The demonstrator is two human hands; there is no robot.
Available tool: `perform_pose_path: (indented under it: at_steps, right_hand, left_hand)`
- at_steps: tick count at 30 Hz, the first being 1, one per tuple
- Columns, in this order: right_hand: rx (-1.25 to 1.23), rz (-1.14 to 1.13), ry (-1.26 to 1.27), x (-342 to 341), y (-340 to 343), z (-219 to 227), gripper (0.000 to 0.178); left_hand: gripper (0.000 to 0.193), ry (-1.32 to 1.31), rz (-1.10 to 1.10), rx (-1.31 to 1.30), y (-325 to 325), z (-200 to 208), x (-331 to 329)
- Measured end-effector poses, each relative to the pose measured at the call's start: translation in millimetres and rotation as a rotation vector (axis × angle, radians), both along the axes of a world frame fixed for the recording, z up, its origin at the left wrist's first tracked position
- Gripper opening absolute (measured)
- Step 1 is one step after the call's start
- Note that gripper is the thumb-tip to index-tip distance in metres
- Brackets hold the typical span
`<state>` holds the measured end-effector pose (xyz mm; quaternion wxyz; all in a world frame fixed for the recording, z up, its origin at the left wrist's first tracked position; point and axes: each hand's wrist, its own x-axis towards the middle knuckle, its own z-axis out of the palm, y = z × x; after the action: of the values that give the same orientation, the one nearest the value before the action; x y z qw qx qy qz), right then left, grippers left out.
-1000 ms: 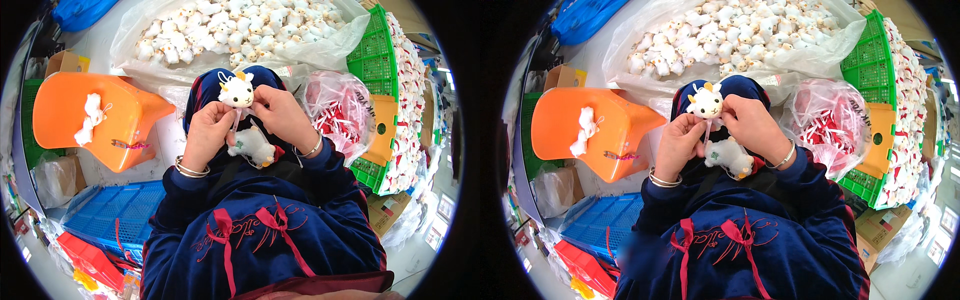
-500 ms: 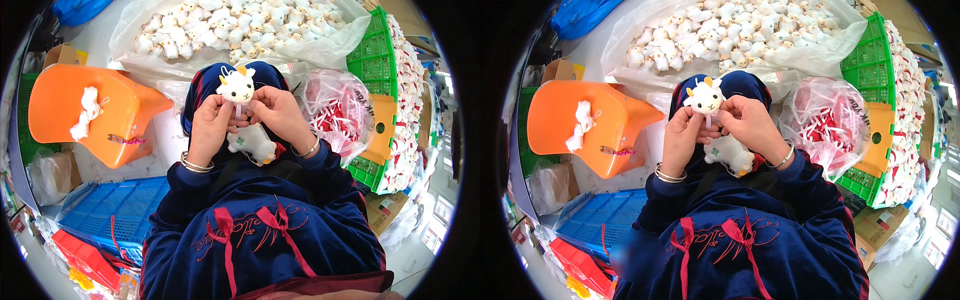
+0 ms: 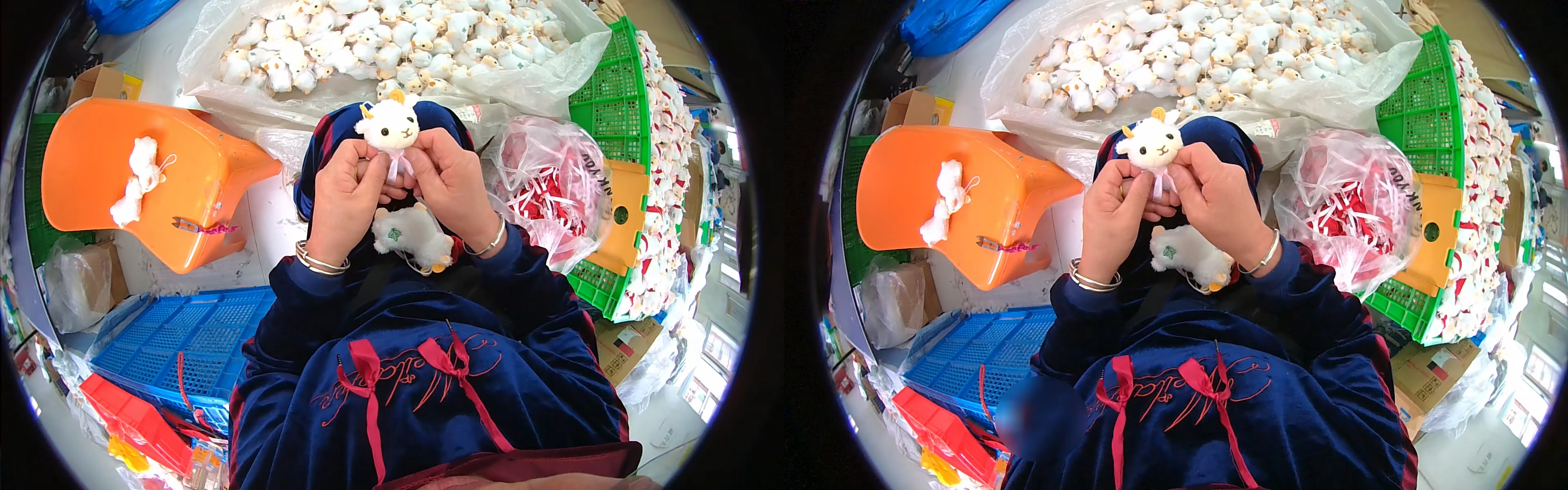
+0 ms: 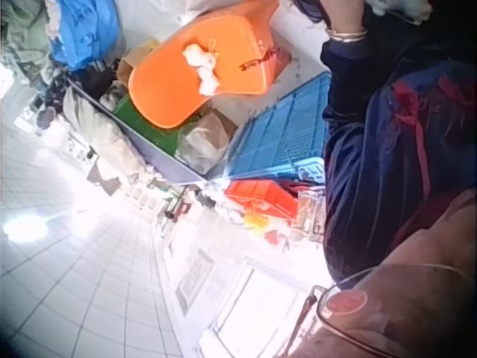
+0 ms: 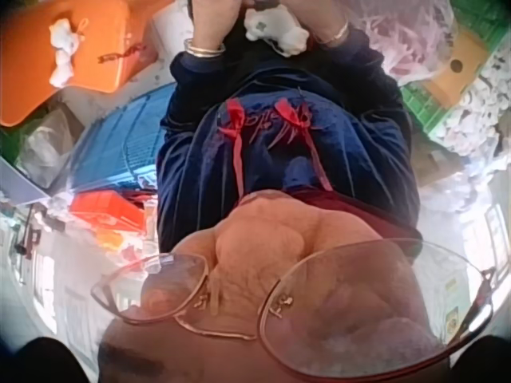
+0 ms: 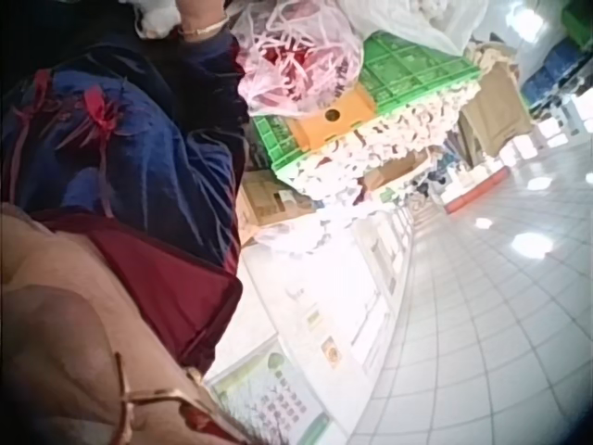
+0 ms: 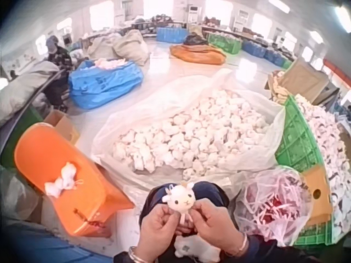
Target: The person ties red ribbons around the necks of small white plush toys. They pick up each toy, wrap the ribbon, and tie a knot, repeating the process for multiple items.
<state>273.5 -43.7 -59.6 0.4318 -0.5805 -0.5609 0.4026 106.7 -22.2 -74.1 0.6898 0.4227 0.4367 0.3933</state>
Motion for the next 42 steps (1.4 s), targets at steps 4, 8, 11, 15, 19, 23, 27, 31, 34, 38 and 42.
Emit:
perform_pose_path:
  at_steps: [4, 8, 11, 15, 19, 23, 27, 31, 34, 38, 42]
  right_hand:
    - [0.018, -0.041, 0.064, -6, 5, -5, 0.011]
    - [-0.059, -0.07, 0.254, -5, 15, -11, 0.013]
    - [-0.121, -0.081, 0.347, -2, 21, -7, 0.014]
    - [-0.144, -0.107, 0.427, 3, 24, -15, 0.015]
    - [-0.121, -0.1, 0.411, 7, 27, -15, 0.015]
    - [-0.147, -0.044, 0.435, 11, 28, -11, 0.013]
    - [-0.175, 0.006, 0.485, 9, 28, -8, 0.01]
    - [-0.171, 0.012, 0.416, 10, 30, -8, 0.008]
    - [-0.19, 0.002, 0.406, 12, 30, -7, 0.008]
    - [-0.21, 0.015, 0.407, 14, 32, -6, 0.009]
    - [-0.23, 0.012, 0.411, 13, 32, -2, 0.009]
  left_hand:
    - [0.016, 0.057, 0.086, 0.142, 2, -1, 9]
    - [0.017, -0.017, 0.118, 0.052, 11, -4, 15]
    - [0.017, -0.022, 0.095, 0.031, 18, -3, 17]
    - [0.017, -0.035, 0.063, 0.004, 24, -3, 19]
    - [0.016, 0.107, -0.018, 0.005, 32, 5, 17]
    - [0.023, 0.341, 0.037, 0.244, 38, 4, 13]
    - [0.038, 0.519, -0.023, 0.214, 52, 18, 8]
    - [0.045, 0.331, -0.163, 0.185, 60, 2, 4]
    - [0.047, 0.251, -0.117, 0.184, 55, -2, 7]
    - [0.046, 0.268, -0.106, 0.249, 56, -14, 8]
    - [0.044, 0.324, -0.08, 0.312, 56, -15, 10]
